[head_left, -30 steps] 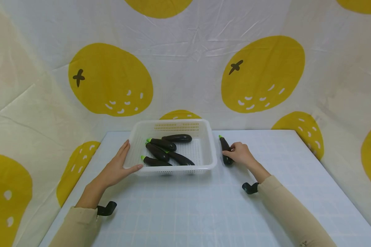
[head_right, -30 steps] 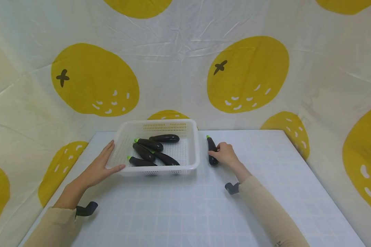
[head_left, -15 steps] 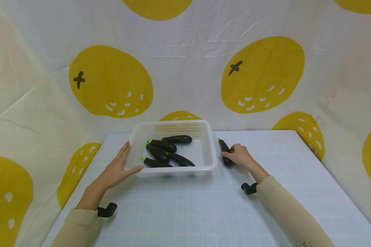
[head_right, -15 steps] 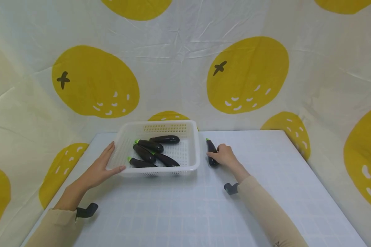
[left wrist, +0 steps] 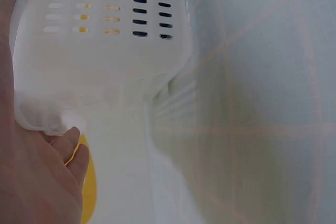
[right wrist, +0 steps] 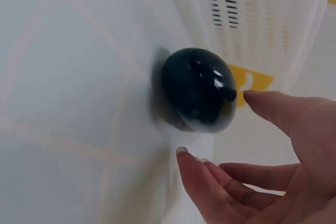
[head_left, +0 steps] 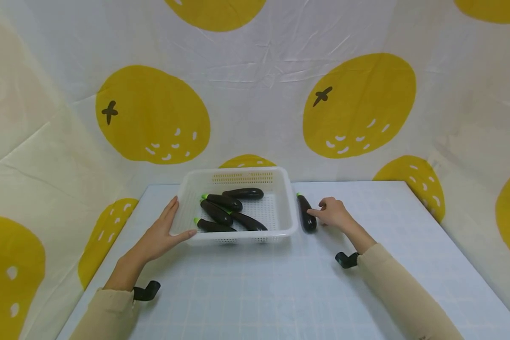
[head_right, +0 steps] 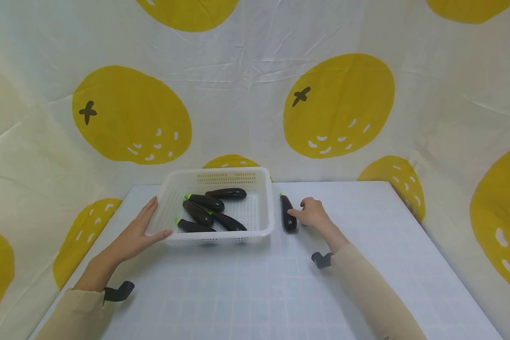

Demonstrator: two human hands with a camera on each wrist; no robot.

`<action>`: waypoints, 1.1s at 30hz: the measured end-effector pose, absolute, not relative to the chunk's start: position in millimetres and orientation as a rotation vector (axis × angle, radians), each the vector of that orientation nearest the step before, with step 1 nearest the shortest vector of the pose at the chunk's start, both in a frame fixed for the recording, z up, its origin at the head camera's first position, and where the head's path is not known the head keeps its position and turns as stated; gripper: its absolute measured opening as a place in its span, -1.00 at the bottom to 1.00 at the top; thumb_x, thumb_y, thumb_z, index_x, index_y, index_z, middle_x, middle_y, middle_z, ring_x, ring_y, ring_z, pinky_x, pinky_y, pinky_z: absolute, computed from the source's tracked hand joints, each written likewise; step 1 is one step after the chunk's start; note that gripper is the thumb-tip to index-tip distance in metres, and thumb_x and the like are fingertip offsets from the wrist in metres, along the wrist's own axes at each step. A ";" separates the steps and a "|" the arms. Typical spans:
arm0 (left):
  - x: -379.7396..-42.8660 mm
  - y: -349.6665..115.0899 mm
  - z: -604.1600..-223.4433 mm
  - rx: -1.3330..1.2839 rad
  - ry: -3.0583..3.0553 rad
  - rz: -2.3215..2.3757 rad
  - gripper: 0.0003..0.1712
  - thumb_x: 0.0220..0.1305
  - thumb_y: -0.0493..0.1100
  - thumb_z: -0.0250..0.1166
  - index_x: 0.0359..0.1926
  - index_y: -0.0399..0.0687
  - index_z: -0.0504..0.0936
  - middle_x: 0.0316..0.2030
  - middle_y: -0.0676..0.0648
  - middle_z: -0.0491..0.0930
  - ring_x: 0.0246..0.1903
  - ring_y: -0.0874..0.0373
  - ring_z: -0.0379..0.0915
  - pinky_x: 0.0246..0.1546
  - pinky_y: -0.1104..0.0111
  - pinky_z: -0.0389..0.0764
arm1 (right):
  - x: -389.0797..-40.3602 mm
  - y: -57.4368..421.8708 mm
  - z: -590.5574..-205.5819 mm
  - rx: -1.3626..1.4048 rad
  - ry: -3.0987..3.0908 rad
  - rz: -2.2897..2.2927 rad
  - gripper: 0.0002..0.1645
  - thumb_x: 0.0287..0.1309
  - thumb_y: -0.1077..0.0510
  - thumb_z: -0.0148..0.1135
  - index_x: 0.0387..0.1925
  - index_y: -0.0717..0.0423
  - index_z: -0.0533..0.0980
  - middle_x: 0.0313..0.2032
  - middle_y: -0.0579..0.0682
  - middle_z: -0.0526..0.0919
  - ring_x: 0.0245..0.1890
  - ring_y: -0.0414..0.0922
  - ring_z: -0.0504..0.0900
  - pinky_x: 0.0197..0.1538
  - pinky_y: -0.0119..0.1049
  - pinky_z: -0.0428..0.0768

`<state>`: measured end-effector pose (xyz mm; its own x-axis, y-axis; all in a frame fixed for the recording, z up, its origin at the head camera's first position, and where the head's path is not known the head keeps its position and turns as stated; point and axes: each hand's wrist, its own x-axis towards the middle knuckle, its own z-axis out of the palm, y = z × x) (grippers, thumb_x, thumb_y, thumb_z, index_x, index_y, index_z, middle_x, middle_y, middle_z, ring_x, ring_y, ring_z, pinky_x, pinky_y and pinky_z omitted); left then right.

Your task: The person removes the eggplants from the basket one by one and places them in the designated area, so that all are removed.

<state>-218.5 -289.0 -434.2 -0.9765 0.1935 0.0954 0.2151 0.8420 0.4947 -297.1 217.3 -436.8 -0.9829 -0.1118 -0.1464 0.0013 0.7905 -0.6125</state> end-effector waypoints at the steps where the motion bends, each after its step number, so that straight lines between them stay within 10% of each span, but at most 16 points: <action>1: -218.5 -288.9 -434.1 -0.331 -2.974 -0.808 0.34 0.25 0.45 0.29 0.65 -0.13 -0.28 0.64 -0.20 -0.32 0.54 -0.36 -0.16 0.37 -0.38 0.09 | -297.0 218.7 -435.3 -0.091 2.805 -0.967 -0.18 0.32 -0.13 0.32 0.22 0.53 0.40 0.04 0.42 0.58 -0.39 -0.02 0.77 -0.13 -0.09 0.69; 33: -218.6 -287.8 -434.1 -0.336 -2.965 -0.803 0.33 0.26 0.45 0.28 0.65 -0.11 -0.27 0.64 -0.18 -0.31 0.55 -0.34 -0.16 0.38 -0.36 0.09 | -273.1 218.0 -390.3 -0.390 2.917 -0.956 -0.39 0.34 -0.02 0.33 0.21 0.33 0.49 0.09 0.31 0.62 0.07 0.20 0.58 0.02 0.03 0.68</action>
<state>-218.6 -287.8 -434.1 -0.9750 0.1949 0.1063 0.2219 0.8414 0.4928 -273.1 218.0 -390.3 -0.9672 -0.2520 0.0328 -0.2226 0.7774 -0.5883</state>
